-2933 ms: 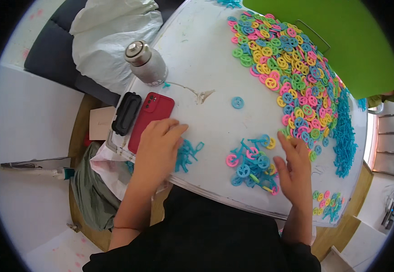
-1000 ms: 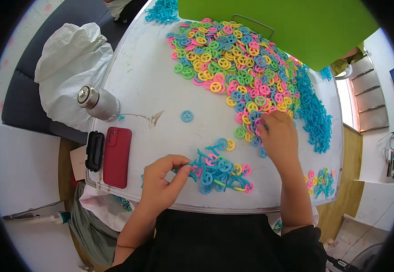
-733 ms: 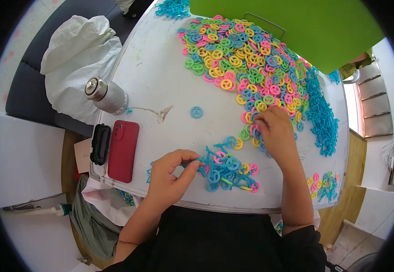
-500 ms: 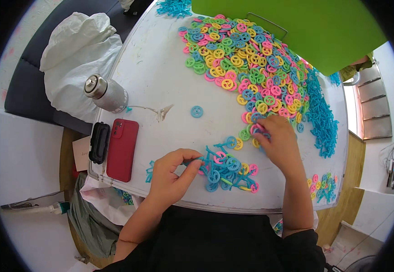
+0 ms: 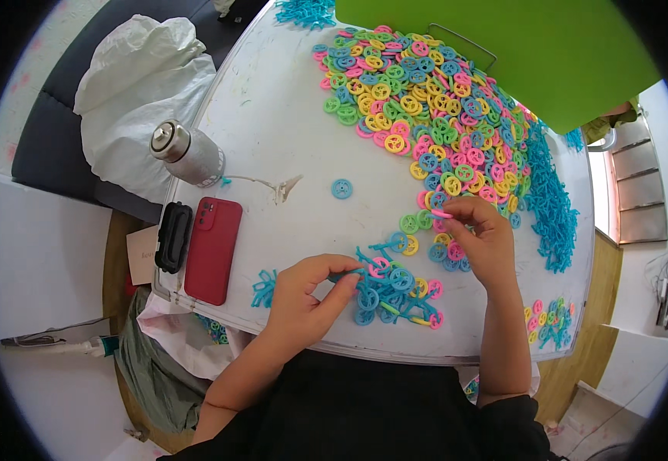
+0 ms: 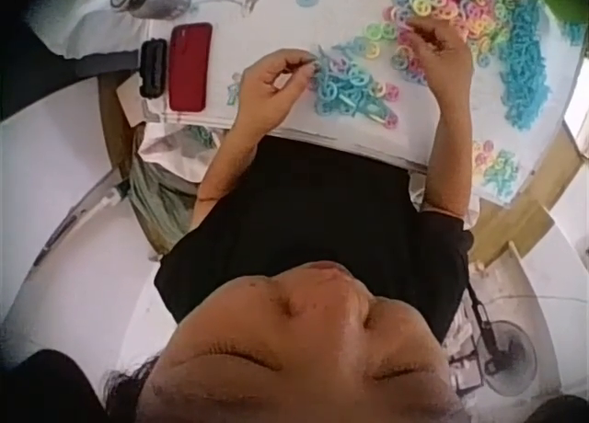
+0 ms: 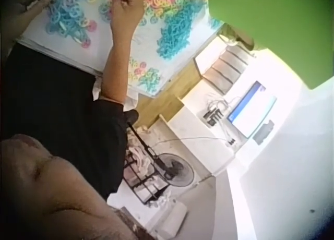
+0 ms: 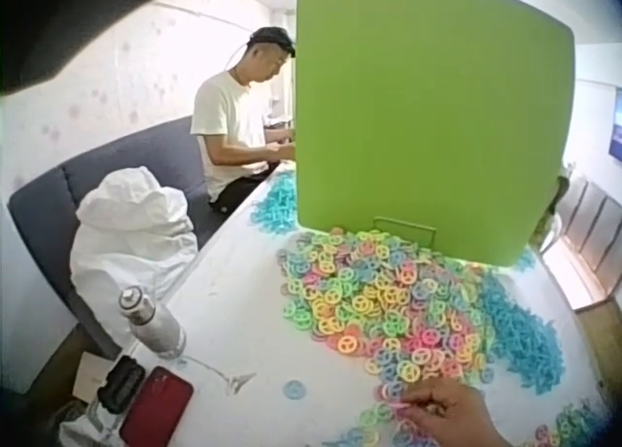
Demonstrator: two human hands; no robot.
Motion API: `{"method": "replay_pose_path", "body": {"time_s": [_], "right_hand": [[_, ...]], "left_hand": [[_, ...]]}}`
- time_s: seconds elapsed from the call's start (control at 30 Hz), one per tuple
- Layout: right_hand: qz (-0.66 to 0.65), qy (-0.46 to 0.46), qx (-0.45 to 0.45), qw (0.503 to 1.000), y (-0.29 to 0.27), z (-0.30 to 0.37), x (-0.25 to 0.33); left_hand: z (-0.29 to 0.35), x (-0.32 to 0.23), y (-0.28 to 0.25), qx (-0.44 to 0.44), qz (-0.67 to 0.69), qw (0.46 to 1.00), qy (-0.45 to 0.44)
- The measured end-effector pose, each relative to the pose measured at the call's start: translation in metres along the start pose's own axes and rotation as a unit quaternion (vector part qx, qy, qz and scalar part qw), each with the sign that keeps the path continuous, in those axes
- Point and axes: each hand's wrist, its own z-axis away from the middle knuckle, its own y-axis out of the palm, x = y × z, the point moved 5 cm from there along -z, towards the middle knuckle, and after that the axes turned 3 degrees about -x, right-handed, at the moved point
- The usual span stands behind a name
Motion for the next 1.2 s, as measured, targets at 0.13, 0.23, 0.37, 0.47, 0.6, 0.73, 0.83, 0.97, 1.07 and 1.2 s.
{"method": "replay_pose_path", "body": {"time_s": [0.13, 0.23, 0.37, 0.47, 0.6, 0.73, 0.83, 0.97, 1.07, 1.2], "right_hand": [[-0.155, 0.057, -0.002, 0.986, -0.003, -0.003, -0.001], [-0.186, 0.056, -0.026, 0.981, -0.010, -0.004, -0.005], [-0.221, 0.109, -0.074, 0.966, -0.014, 0.007, -0.009], [-0.243, 0.178, 0.000, 0.954, 0.012, 0.022, 0.001], [-0.318, 0.234, 0.056, 0.917, 0.036, 0.037, 0.010], [-0.296, 0.174, 0.152, 0.927, 0.050, 0.043, 0.021], [-0.338, 0.148, 0.125, 0.921, 0.059, 0.044, 0.032], [-0.392, 0.180, 0.140, 0.891, 0.059, 0.047, 0.035], [-0.418, 0.192, 0.160, 0.873, 0.058, 0.048, 0.032], [-0.380, 0.174, 0.139, 0.898, 0.068, 0.051, 0.036]], "left_hand": [[0.000, -0.001, -0.002, 0.000, -0.041, 0.998, 0.057], [0.000, -0.004, -0.002, 0.003, -0.029, 0.998, 0.049], [0.002, 0.004, 0.003, 0.018, 0.039, 0.999, -0.017], [0.002, 0.002, 0.012, 0.042, 0.077, 0.996, -0.021], [-0.001, 0.000, 0.022, 0.072, 0.100, 0.990, -0.068], [-0.002, -0.005, 0.026, 0.077, 0.090, 0.992, -0.045], [0.000, -0.003, 0.029, 0.062, 0.099, 0.992, -0.056], [0.003, -0.002, 0.027, 0.045, 0.110, 0.991, -0.069], [0.003, 0.001, 0.028, 0.049, 0.120, 0.988, -0.082], [0.005, 0.000, 0.031, 0.050, 0.119, 0.989, -0.065]]}}
